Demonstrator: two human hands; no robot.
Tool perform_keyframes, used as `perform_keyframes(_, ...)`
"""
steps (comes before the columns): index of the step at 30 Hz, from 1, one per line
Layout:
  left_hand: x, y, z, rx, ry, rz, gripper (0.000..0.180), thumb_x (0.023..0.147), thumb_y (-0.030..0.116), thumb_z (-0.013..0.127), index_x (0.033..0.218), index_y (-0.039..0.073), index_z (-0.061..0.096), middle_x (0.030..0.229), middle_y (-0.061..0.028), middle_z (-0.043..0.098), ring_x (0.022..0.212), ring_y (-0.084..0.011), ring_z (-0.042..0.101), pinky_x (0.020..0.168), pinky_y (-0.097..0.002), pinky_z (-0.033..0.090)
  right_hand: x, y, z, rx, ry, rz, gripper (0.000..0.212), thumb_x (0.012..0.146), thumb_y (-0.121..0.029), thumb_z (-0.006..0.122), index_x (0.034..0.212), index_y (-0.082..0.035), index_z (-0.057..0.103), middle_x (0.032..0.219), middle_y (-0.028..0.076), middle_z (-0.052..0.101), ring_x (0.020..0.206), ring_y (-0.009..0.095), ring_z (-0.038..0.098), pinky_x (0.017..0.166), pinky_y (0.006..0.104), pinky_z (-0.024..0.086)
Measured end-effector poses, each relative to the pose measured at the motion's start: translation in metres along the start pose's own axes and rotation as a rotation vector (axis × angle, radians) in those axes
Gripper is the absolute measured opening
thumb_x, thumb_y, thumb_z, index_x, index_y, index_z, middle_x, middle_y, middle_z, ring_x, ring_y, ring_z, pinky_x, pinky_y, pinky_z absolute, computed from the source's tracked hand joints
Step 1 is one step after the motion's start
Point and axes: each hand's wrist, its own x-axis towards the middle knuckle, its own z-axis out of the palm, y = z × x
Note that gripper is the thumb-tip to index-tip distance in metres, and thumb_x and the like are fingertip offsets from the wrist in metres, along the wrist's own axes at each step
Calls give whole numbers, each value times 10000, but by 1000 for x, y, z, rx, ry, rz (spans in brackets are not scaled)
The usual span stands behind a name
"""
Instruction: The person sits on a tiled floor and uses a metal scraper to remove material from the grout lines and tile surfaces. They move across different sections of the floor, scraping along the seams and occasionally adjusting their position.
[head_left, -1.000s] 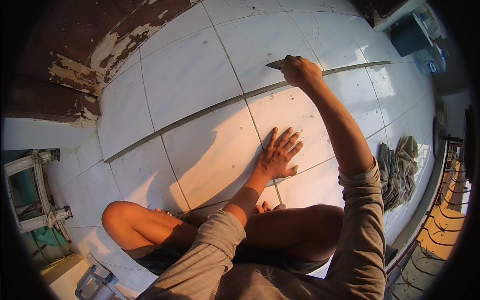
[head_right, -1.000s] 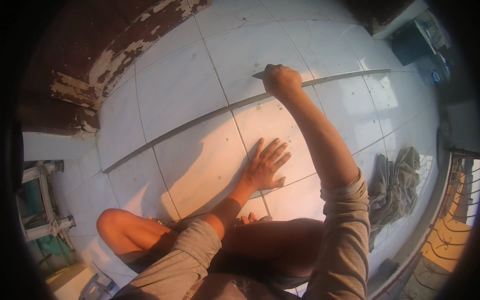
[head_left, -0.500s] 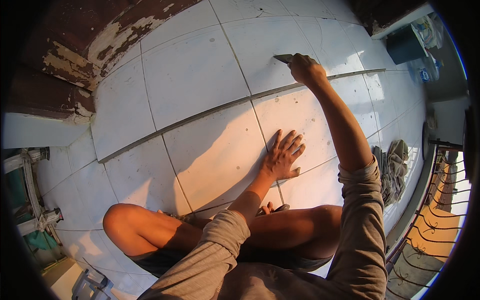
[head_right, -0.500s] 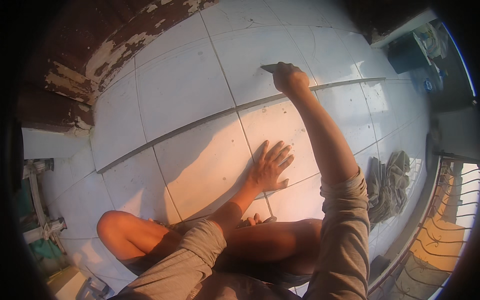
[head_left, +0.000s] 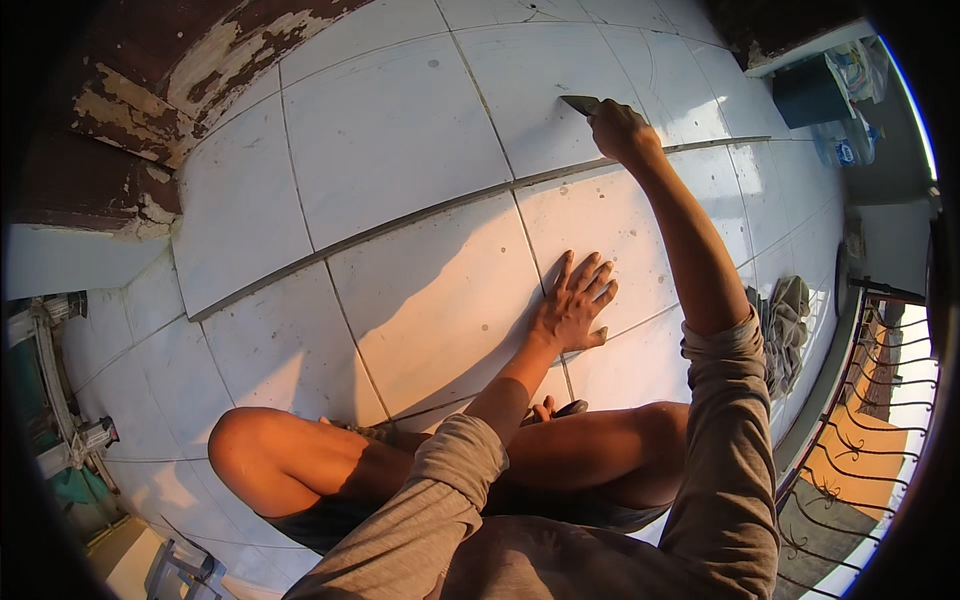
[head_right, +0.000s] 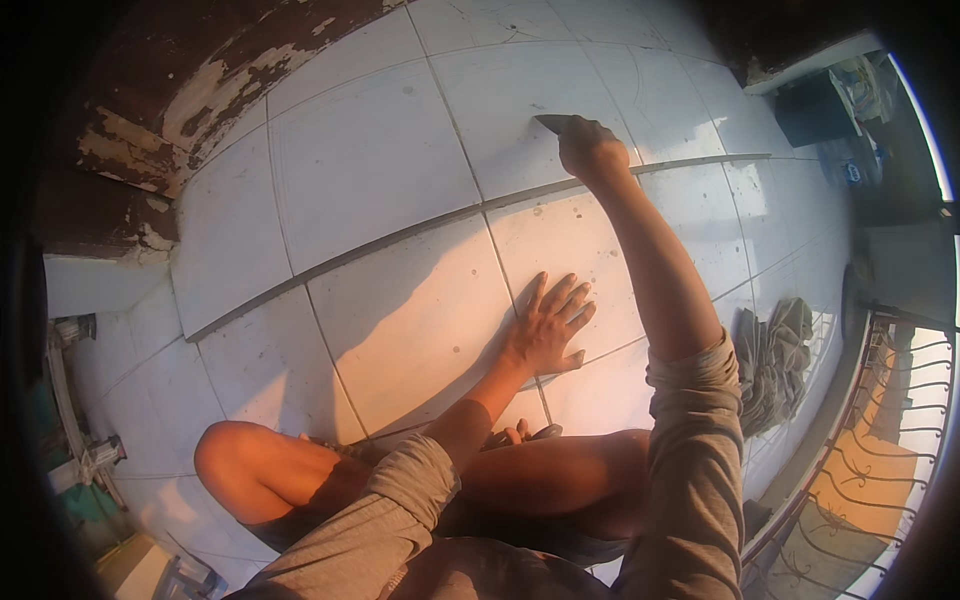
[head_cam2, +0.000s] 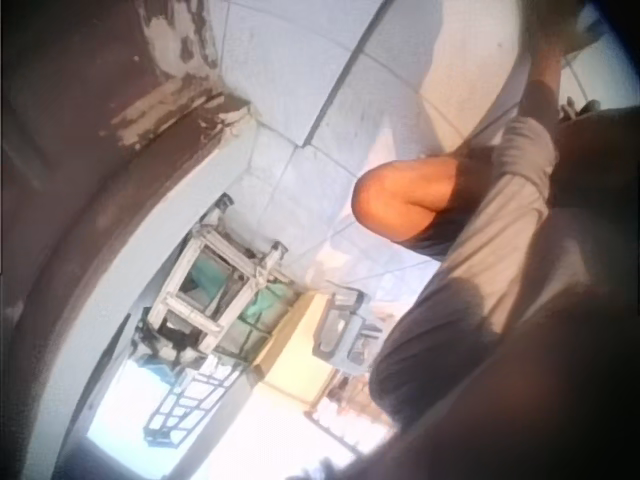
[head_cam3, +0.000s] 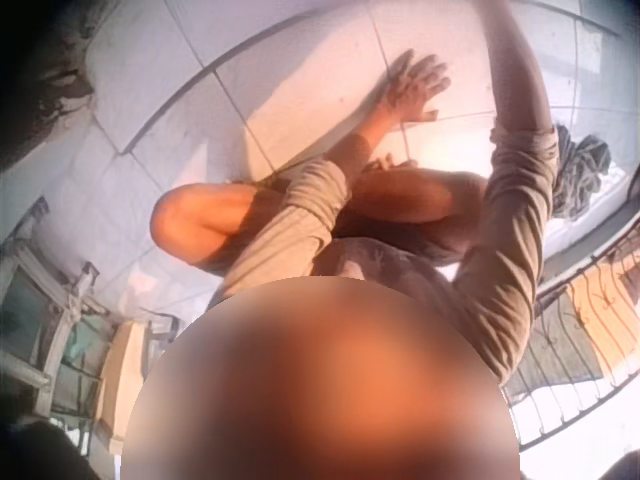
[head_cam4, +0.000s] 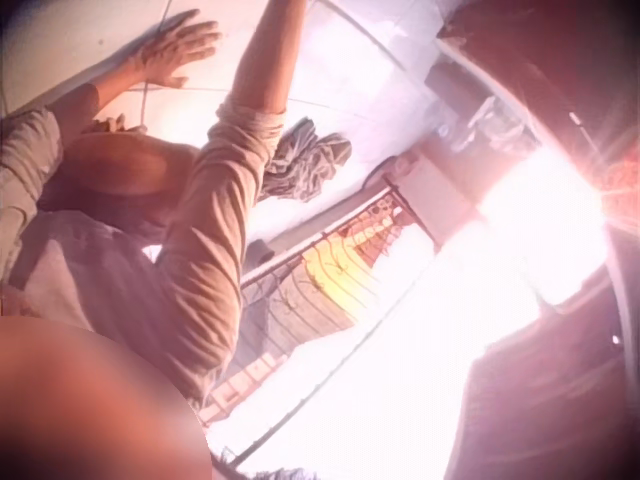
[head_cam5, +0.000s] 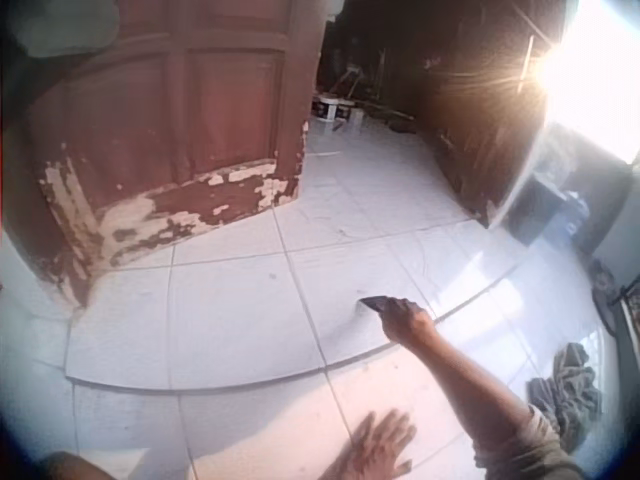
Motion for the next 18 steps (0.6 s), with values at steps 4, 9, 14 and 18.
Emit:
perform_keyframes(4, -2, 8, 0, -22, -25, -4, 851, 768, 557, 736, 1483, 153, 514, 1617, -93, 370, 1556, -313, 204, 1269, -630, 70, -6, 8, 3, -50, 29, -75, 296, 1021, -230, 538, 1117, -18, 721, 1103, 235, 737, 1039, 375, 726, 892, 485, 577)
perform_keyframes(9, -4, -5, 1, 61, 8, -15, 831, 788, 577, 709, 1478, 153, 521, 1616, -87, 377, 1553, -315, 210, 1264, -638, 68, -13, -29, -17, -48, -13, 24, 280, 972, -127, 543, 1192, -39, 692, 1189, 179, 734, 1128, 338, 711, 923, 453, 584)
perform_keyframes(14, 9, -1, -3, 68, -4, 21, 845, 789, 590, 702, 1494, 168, 504, 1618, -85, 377, 1553, -316, 209, 1264, -636, 85, 18, 4, 15, 12, 139, -87, 269, 1027, -220, 571, 1081, -1, 719, 996, 203, 757, 889, 332, 759, 733, 447, 616)
perform_keyframes(18, -3, -3, 0, 47, -33, -4, 832, 801, 572, 698, 1499, 165, 497, 1629, -87, 362, 1556, -316, 205, 1262, -638, 88, -1, -15, 14, -40, 115, -206, 209, 973, -120, 580, 1070, 1, 720, 998, 201, 760, 900, 341, 760, 762, 446, 606)
